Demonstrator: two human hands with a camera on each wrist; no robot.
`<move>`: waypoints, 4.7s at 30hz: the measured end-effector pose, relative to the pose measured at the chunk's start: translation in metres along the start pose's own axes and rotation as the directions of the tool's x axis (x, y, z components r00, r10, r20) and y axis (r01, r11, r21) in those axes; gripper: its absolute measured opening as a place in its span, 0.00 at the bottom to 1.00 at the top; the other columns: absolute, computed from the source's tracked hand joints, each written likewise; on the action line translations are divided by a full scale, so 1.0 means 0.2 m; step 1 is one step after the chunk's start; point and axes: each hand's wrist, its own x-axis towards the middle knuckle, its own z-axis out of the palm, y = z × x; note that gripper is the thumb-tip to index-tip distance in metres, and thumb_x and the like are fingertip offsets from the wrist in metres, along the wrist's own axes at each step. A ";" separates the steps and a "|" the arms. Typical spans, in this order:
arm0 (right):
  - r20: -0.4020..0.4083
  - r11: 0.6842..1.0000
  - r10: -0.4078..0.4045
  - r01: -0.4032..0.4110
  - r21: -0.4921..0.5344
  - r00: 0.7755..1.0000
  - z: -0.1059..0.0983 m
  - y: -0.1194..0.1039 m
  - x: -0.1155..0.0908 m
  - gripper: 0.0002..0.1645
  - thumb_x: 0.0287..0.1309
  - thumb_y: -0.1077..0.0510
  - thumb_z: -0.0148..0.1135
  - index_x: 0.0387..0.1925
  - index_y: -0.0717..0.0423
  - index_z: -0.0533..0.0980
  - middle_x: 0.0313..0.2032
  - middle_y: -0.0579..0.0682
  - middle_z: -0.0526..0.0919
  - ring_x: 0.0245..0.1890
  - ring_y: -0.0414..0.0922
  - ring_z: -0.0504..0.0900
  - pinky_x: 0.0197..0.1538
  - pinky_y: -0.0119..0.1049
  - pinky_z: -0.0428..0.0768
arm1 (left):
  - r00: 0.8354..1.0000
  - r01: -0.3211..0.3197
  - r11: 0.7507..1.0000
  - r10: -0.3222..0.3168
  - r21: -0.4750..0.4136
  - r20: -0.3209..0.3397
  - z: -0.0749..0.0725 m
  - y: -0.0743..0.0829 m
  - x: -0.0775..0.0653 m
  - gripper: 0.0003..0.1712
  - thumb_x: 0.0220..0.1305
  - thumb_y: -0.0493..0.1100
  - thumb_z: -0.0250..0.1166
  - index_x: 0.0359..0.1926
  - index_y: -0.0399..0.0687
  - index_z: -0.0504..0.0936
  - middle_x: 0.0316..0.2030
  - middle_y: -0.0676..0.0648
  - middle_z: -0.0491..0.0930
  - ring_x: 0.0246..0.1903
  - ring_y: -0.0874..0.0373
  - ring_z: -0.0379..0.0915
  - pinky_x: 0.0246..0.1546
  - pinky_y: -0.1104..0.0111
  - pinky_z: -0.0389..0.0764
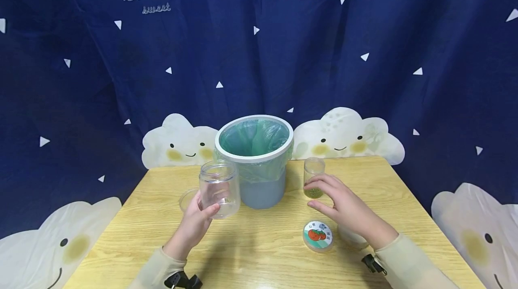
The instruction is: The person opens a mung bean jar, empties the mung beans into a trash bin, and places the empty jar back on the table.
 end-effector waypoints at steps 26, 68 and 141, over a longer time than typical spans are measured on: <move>0.088 0.987 0.057 -0.042 -0.155 0.994 0.07 0.01 -0.20 0.29 0.61 0.49 0.73 0.63 0.40 0.77 0.64 0.42 0.77 0.62 0.46 0.77 0.61 0.37 0.77 | 0.991 0.098 0.746 -0.014 0.659 -0.132 -0.13 -0.18 -0.06 0.53 0.39 0.46 0.87 0.66 0.45 0.68 0.58 0.43 0.79 0.59 0.45 0.74 0.59 0.51 0.75; 0.235 0.975 0.071 -0.018 -0.220 0.969 0.20 0.02 -0.26 0.31 0.62 0.46 0.72 0.65 0.45 0.76 0.65 0.44 0.77 0.62 0.47 0.80 0.56 0.47 0.84 | 0.982 0.189 0.743 -0.132 0.641 -0.136 -0.26 -0.41 -0.08 0.54 0.35 0.38 0.88 0.60 0.39 0.63 0.61 0.32 0.76 0.63 0.31 0.72 0.69 0.39 0.67; 0.025 0.951 0.057 -0.046 -0.307 0.998 0.12 0.05 -0.25 0.28 0.52 0.54 0.80 0.55 0.47 0.82 0.55 0.46 0.81 0.55 0.47 0.81 0.53 0.49 0.83 | 0.964 -0.023 0.356 0.254 0.934 -0.073 -0.10 -0.08 -0.10 0.32 0.59 0.49 0.77 0.59 0.38 0.78 0.52 0.40 0.82 0.55 0.43 0.80 0.56 0.49 0.81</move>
